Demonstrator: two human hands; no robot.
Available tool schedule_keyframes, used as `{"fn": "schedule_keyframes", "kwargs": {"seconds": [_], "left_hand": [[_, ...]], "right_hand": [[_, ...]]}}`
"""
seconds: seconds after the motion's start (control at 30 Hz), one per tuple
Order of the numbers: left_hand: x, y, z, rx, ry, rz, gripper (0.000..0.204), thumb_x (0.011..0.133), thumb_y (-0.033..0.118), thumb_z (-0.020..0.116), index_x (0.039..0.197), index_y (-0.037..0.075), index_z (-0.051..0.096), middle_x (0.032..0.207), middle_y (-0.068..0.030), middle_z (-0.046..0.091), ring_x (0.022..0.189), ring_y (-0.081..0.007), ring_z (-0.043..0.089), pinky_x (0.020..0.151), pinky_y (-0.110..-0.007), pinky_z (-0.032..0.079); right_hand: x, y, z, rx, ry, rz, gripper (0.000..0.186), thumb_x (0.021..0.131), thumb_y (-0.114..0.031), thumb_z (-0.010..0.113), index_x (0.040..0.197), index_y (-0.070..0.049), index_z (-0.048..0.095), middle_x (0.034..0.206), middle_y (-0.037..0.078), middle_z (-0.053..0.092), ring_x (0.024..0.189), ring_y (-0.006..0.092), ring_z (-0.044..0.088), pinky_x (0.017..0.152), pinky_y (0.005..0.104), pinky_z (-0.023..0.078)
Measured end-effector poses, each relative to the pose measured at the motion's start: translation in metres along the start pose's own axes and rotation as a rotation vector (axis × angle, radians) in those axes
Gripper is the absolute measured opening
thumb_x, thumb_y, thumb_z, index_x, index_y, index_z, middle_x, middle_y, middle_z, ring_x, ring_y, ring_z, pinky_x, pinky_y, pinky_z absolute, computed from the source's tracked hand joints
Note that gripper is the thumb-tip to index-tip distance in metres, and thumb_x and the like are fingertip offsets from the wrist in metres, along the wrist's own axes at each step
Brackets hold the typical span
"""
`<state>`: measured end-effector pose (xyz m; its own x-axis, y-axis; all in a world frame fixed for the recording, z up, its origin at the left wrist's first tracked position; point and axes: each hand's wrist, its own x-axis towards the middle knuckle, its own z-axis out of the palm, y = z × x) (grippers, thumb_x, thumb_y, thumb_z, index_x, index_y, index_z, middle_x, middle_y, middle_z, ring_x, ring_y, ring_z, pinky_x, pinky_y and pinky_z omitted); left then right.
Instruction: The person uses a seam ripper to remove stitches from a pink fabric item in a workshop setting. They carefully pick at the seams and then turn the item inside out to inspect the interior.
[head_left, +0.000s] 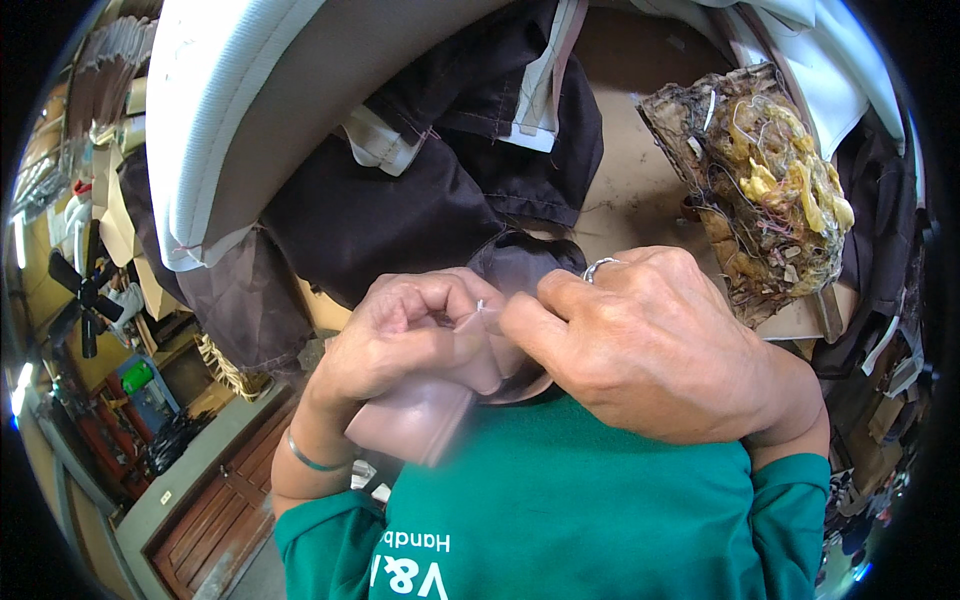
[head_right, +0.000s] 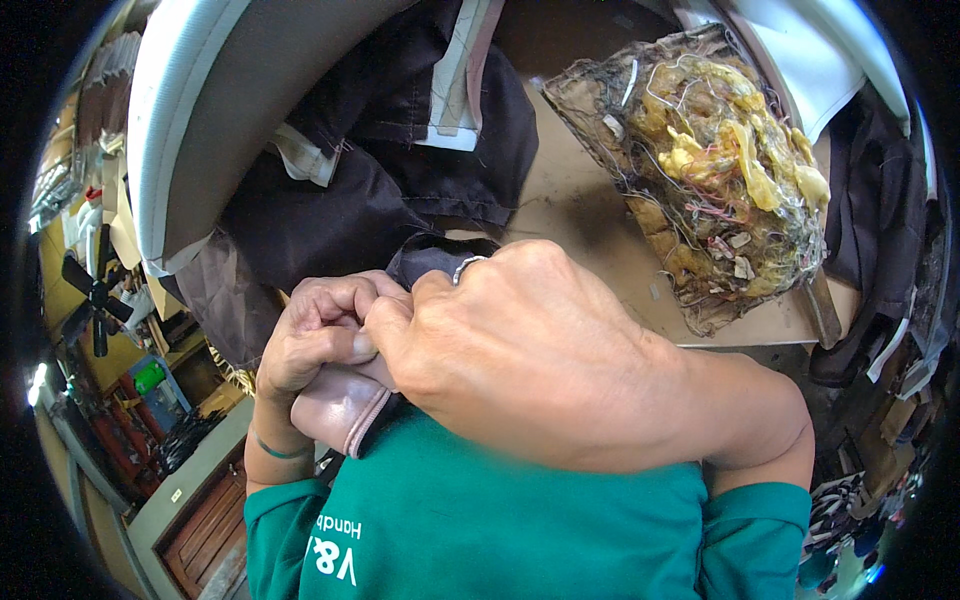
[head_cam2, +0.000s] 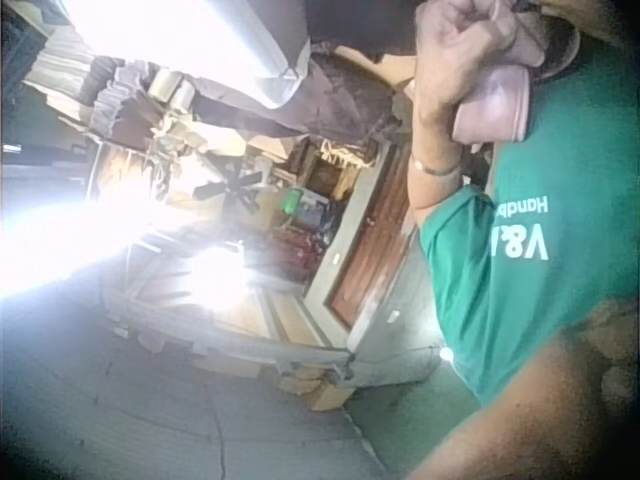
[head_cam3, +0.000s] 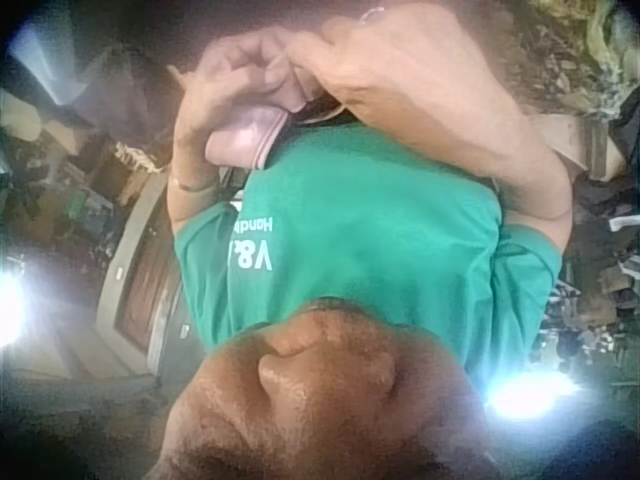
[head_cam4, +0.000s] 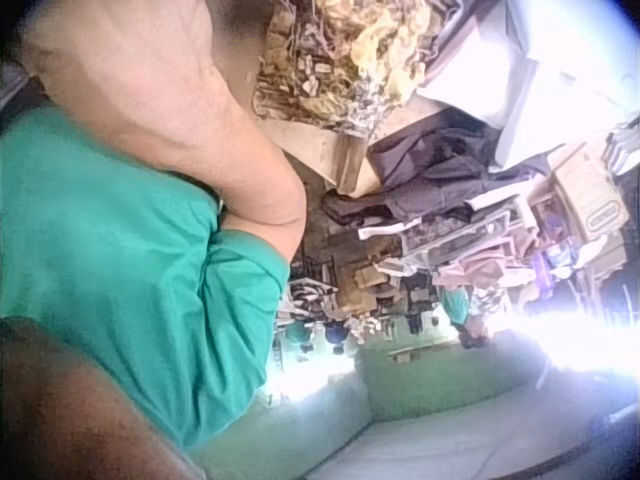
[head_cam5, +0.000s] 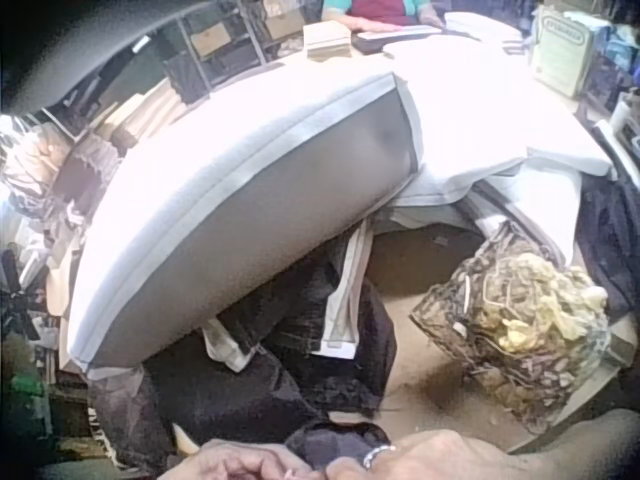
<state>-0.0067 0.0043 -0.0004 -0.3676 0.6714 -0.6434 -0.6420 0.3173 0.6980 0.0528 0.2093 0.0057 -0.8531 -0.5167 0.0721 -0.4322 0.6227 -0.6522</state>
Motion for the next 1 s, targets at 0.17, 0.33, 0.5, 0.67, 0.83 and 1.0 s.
{"fn": "schedule_keyframes", "kwargs": {"seconds": [0.17,0.33,0.5,0.67,0.83,1.0], "left_hand": [[0.0013,-0.0018,0.0007,0.006,-0.002,0.01,0.01,0.075,0.005,0.059,0.07,-0.003,0.056,0.097,-0.0086,0.055,0.078,-0.0072,0.05,0.07,-0.019,0.04],[0.001,0.0048,0.0025,-0.014,-0.006,-0.035,0.011,0.075,0.005,0.059,0.068,-0.002,0.055,0.096,-0.0084,0.055,0.077,-0.0067,0.05,0.069,-0.019,0.04],[0.0013,0.0042,0.0018,-0.002,0.005,-0.021,0.011,0.076,0.004,0.059,0.068,-0.002,0.055,0.095,-0.0085,0.055,0.076,-0.0066,0.05,0.068,-0.019,0.04],[0.0012,0.0078,0.0042,0.076,0.026,0.006,0.011,0.076,0.004,0.059,0.069,-0.004,0.056,0.094,-0.0084,0.055,0.077,-0.0082,0.053,0.07,-0.021,0.043],[0.0003,0.0042,0.0052,0.063,0.077,0.026,0.009,0.077,0.003,0.059,0.072,-0.004,0.058,0.096,-0.0087,0.054,0.078,-0.01,0.056,0.071,-0.022,0.045],[-0.0031,0.005,0.002,-0.025,0.042,-0.038,0.007,0.076,0.002,0.059,0.073,-0.004,0.058,0.097,-0.0088,0.053,0.078,-0.0102,0.056,0.071,-0.021,0.045]], "right_hand": [[-0.0013,0.0001,-0.0023,0.028,-0.004,0.012,0.014,0.064,-0.01,0.058,0.073,-0.005,0.049,0.059,0.007,0.049,0.048,0.0221,0.057,0.041,0.0329,0.043],[0.0004,0.0044,-0.0031,0.068,-0.008,0.008,0.014,0.064,-0.009,0.058,0.074,-0.004,0.05,0.06,0.009,0.052,0.049,0.024,0.058,0.041,0.0339,0.043],[0.0026,0.0037,-0.004,0.069,-0.015,0.016,0.013,0.064,-0.008,0.058,0.073,-0.003,0.05,0.06,0.01,0.053,0.05,0.0242,0.058,0.041,0.0339,0.043],[0.0029,0.001,0.0,0.023,0.021,-0.007,0.014,0.063,-0.009,0.058,0.072,-0.003,0.05,0.059,0.009,0.052,0.049,0.023,0.058,0.041,0.0331,0.043],[0.0013,0.0004,0.0011,-0.02,0.024,0.025,0.014,0.063,-0.009,0.058,0.073,-0.004,0.05,0.059,0.009,0.051,0.049,0.0227,0.057,0.041,0.0333,0.043],[0.0023,0.0042,0.0005,0.08,0.013,0.015,0.013,0.065,-0.009,0.058,0.074,-0.004,0.051,0.061,0.009,0.054,0.05,0.0237,0.058,0.042,0.0341,0.043]]}}
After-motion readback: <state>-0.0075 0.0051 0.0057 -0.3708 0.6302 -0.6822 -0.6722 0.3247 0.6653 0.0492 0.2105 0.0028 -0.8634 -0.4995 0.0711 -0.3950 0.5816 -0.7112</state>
